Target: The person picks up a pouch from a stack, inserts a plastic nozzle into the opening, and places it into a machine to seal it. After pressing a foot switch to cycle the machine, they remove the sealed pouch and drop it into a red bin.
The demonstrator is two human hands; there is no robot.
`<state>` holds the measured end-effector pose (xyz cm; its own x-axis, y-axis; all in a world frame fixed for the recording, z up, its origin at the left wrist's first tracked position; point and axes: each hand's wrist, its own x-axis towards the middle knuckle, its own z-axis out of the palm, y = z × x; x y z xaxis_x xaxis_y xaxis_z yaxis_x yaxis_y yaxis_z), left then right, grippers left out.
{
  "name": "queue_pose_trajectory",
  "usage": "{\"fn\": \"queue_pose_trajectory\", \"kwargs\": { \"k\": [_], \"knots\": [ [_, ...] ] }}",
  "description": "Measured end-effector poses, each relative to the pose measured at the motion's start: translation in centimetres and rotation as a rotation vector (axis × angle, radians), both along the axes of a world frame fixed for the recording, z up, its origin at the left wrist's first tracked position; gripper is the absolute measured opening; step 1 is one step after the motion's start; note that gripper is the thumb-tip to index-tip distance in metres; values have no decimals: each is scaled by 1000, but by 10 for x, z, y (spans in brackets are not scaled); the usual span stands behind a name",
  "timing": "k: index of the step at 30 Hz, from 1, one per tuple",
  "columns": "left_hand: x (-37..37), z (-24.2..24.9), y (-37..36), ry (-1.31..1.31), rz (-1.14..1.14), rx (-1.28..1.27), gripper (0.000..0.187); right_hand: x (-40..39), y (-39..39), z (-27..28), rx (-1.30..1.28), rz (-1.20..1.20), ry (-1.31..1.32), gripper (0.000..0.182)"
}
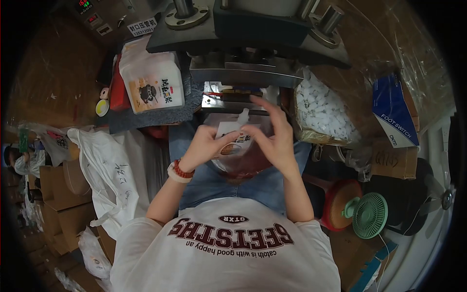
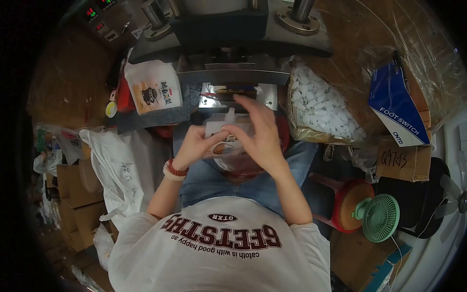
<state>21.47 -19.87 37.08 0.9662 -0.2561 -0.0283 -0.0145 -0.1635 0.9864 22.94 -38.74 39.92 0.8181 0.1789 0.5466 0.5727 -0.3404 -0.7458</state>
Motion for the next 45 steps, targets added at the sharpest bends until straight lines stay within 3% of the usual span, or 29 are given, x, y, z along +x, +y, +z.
{"fn": "queue_pose_trajectory", "kwargs": {
  "k": [1, 3, 5, 6, 7, 9, 13, 15, 16, 17, 18, 19, 20, 22, 24, 25, 27, 29, 30, 32, 33, 34, 36, 38, 39, 41, 43, 44, 45],
  "knots": [
    [10, -11, -4, 289, 8, -144, 19, 1, -5, 1, 39, -146, 83, 28],
    [28, -26, -9, 344, 17, -228, 23, 8, -30, 4, 102, -240, 85, 23],
    [45, -24, -13, 404, 51, -527, 27, 16, -55, 7, 4, -398, 68, 20],
    [53, -25, -10, 483, 44, -538, 28, 23, -65, 7, -172, -476, 27, 19],
    [60, -25, -10, 486, 43, -536, 28, 34, -77, -7, -171, -477, 31, 19],
    [72, -26, -11, 544, 27, -620, 26, 50, -89, -41, -540, -551, 73, 18],
    [72, -31, -12, 553, 42, -648, 28, 51, -90, -51, -511, -511, 271, 19],
    [69, -26, -3, 534, 30, -569, 27, 50, -89, -47, -380, -578, 33, 22],
    [65, -20, 11, 338, 125, -201, 38, 47, -86, -41, -380, -572, 28, 22],
    [60, -15, 25, 137, 214, 167, 48, 41, -82, -33, -188, -549, 55, 22],
    [54, -13, 41, -259, 432, 592, 58, 32, -77, -28, 5, -526, 88, 23],
    [46, -13, 57, -669, 633, 1011, 69, 25, -74, -25, 6, -525, 92, 23],
    [38, -18, 73, -668, 631, 1013, 69, 18, -70, -22, 109, -412, 137, 24],
    [22, -39, 100, -452, 392, 1326, 79, 5, -57, -15, 212, -295, 185, 25],
    [8, -53, 117, -555, 200, 1252, 68, -4, -39, -3, 399, -45, 382, 26],
    [2, -51, 119, -577, 129, 1190, 66, -7, -31, 2, 426, 68, 356, 31],
    [-7, -42, 111, -634, 207, 1055, 58, -13, -14, 11, 463, 148, 369, 32],
    [-11, -29, 97, -415, 327, 630, 45, -16, 2, 8, 486, 237, 370, 35],
    [-12, -21, 87, -417, 326, 627, 45, -15, 9, 5, 483, 235, 369, 35],
    [-13, -10, 66, -686, 349, 527, 38, -9, 20, 3, 397, 297, 379, 26],
    [-13, -8, 60, -721, 298, 481, 41, -8, 21, 5, 224, 297, 393, 28],
    [-15, 0, 54, -724, 294, 478, 41, -7, 19, 2, 223, 292, 390, 28],
    [-20, 17, 45, -834, 193, 680, 44, -4, 16, -3, 34, 311, 185, 26],
    [-21, 20, 42, -867, 138, 702, 48, -4, 4, 7, -127, 327, 25, 26],
    [-22, 20, 38, -784, 88, 646, 41, -5, -1, 12, -285, 335, -128, 26],
    [-17, 11, 26, -704, 32, 584, 34, -5, -1, 21, -267, 229, -115, 25],
    [-6, -16, 12, -58, -48, 253, 18, -2, -6, 23, -248, 128, -105, 25],
    [5, -27, 6, 110, -66, 258, 24, 1, -15, 23, -174, 28, -79, 25],
    [12, -32, 0, 108, -64, 257, 24, 4, -26, 22, -100, -72, -52, 26]
  ]
}}
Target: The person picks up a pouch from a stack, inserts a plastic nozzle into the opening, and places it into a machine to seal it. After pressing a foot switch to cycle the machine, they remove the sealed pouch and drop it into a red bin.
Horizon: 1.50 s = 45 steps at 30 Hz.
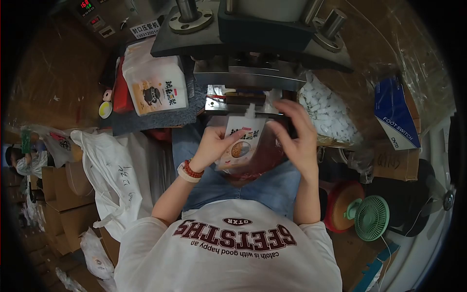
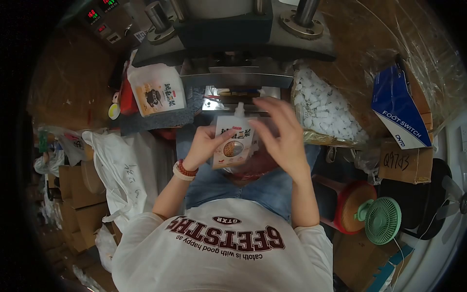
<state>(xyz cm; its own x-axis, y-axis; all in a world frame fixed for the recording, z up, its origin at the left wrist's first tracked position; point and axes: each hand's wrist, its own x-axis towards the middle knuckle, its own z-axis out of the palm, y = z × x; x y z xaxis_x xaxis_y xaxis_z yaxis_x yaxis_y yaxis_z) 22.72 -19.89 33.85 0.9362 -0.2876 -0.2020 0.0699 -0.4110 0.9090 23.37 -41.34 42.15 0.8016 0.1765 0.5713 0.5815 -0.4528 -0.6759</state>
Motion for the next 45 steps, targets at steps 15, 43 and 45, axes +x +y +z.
{"fn": "queue_pose_trajectory", "kwargs": {
  "k": [15, 43, 45],
  "knots": [
    [47, 0, 20, -134, 419, -140, 44, 58, -66, -67, -446, -385, 67, 24],
    [-10, 6, 7, -180, 57, -243, 19, -2, 15, -20, -98, 138, 152, 32],
    [4, -4, -7, 145, 143, -496, 23, 4, 0, -19, -16, -68, 117, 31]
  ]
}}
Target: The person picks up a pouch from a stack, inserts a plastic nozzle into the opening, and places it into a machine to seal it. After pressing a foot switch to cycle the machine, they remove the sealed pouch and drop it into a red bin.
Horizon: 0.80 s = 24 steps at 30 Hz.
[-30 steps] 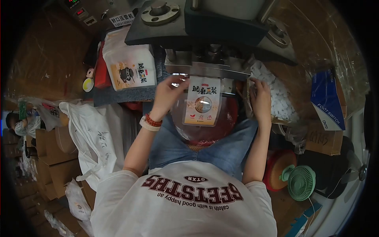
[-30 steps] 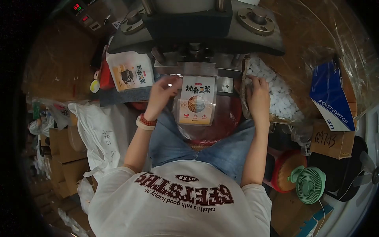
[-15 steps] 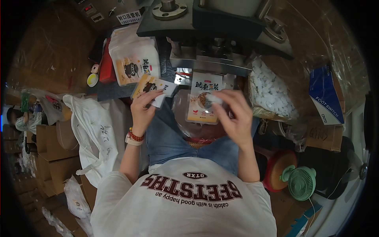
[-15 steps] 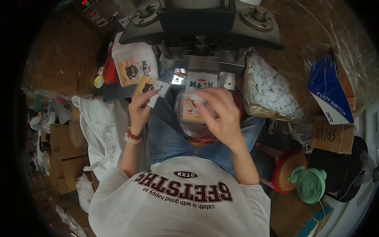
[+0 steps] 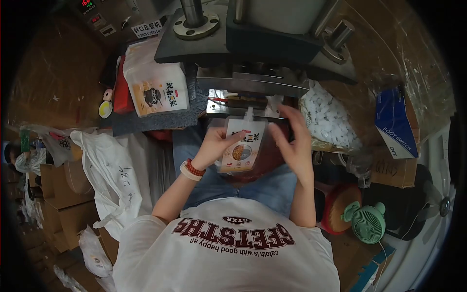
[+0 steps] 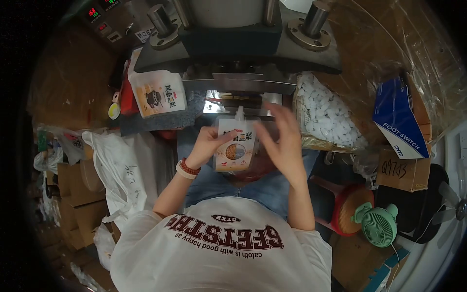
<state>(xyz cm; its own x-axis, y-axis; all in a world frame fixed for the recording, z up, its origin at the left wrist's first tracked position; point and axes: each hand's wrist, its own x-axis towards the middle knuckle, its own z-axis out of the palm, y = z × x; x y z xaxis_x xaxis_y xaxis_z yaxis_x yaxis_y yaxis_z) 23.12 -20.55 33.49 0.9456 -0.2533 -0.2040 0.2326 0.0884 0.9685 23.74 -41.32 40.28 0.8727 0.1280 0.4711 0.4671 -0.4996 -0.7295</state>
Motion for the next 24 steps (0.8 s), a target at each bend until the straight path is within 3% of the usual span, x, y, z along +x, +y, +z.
{"fn": "queue_pose_trajectory", "kwargs": {
  "k": [4, 6, 11, 13, 15, 16, 17, 18, 19, 21, 22, 24],
  "knots": [
    [32, 5, -8, 177, 113, -295, 26, 22, -45, -6, -90, -274, 14, 26],
    [46, 4, -5, 226, 87, -347, 27, 37, -56, -30, -539, -497, -53, 19],
    [46, 9, -6, 293, 86, -350, 26, 46, -65, -50, -539, -354, 68, 20],
    [47, 1, 8, 224, 74, -210, 29, 48, -66, -49, -546, -348, 75, 21],
    [47, 2, 35, -150, 240, 404, 50, 51, -71, -48, -568, -342, 147, 21],
    [41, 10, 49, -457, 424, 849, 62, 49, -70, -48, -563, -341, 146, 21],
    [34, 19, 64, -771, 603, 1291, 74, 48, -68, -48, -435, -417, 136, 24],
    [25, 14, 77, -637, 577, 1600, 87, 46, -66, -47, -306, -490, 124, 27],
    [15, 5, 93, -632, 583, 1604, 87, 42, -63, -45, -306, -483, 122, 27],
    [-5, -15, 121, -600, 183, 1592, 83, 28, -52, -36, 320, -313, 135, 36],
    [-12, -16, 126, -780, 164, 1483, 66, 19, -42, -27, 327, -315, 133, 36],
    [-24, -17, 128, -774, 178, 1389, 57, -3, -18, -8, 744, 76, 265, 43]
  ]
}}
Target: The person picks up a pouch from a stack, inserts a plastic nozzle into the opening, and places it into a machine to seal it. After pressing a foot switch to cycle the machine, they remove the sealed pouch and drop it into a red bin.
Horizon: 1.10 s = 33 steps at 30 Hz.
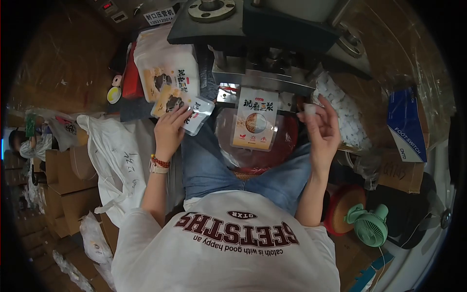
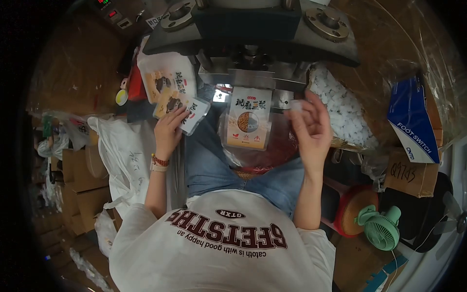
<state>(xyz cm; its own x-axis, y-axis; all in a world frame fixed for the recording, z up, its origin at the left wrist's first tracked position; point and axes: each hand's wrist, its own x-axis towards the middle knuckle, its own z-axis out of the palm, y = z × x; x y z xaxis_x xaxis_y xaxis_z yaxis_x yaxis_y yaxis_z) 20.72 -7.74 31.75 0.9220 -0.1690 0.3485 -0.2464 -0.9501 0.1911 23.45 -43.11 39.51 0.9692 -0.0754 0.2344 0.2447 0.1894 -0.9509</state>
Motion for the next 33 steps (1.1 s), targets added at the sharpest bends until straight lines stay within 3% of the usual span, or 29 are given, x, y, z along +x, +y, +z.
{"fn": "queue_pose_trajectory", "kwargs": {
  "k": [2, 4, 6, 7, 8, 10, 11, 13, 15, 17, 18, 20, 21, 23, 24, 25, 27, 28, 29, 30, 31, 33],
  "knots": [
    [-5, 12, -17, -52, 18, -340, 47, -16, 19, 7, 41, 204, -15, 43],
    [-10, 26, -37, -45, 4, -430, 46, -24, 37, 8, 36, 383, -21, 35],
    [-13, 37, -58, -102, -82, -570, 45, -22, 54, -1, -142, 426, -75, 30],
    [-14, 43, -65, -103, -92, -571, 45, -18, 60, 2, -388, 350, -200, 30],
    [-15, 50, -72, -142, -151, -494, 45, -18, 58, 2, -392, 342, -201, 30],
    [-17, 58, -77, -195, -229, -284, 46, -15, 55, 3, -787, 280, -555, 33],
    [-19, 63, -79, -198, -233, -286, 46, -15, 52, 7, -790, 277, -557, 33],
    [-20, 70, -87, 24, -318, -329, 47, -19, 41, 16, -1006, 328, -651, 35],
    [-12, 55, -96, 90, -340, -462, 40, -11, 32, 5, -919, 330, -598, 36],
    [0, 30, -104, 356, -385, -806, 21, -4, 29, 0, -830, 333, -545, 38],
    [4, 20, -109, 360, -389, -807, 21, -2, 29, -1, -800, 322, -414, 41],
    [10, 4, -120, 764, -244, -1022, 14, 1, 25, -2, -770, 307, -273, 43],
    [13, -1, -126, 768, -247, -1023, 14, 4, 21, -1, -916, 90, -383, 43],
    [18, -7, -137, 827, -120, -1399, 21, 9, 8, 3, -900, -171, -382, 40],
    [22, -2, -140, 829, -116, -1402, 21, 8, -4, 8, -744, -205, -270, 37],
    [30, 9, -141, 850, -81, -1533, 22, 9, -16, 13, -758, -297, -195, 28],
    [46, 25, -140, 907, -23, -1714, 28, 20, -35, 14, -864, -435, -44, 21],
    [53, 22, -139, 908, -15, -1717, 28, 29, -40, 5, -1044, -504, -122, 16],
    [60, 19, -137, 910, -34, -1764, 29, 35, -48, -12, -1046, -497, -117, 16],
    [63, 17, -136, 911, -56, -1808, 31, 40, -57, -33, -1255, -411, -61, 17],
    [64, 18, -138, 905, -45, -1840, 20, 43, -60, -40, -1461, -320, -6, 18],
    [64, 20, -141, 906, -37, -1832, 21, 44, -65, -43, -1418, -289, 4, 19]
  ]
}}
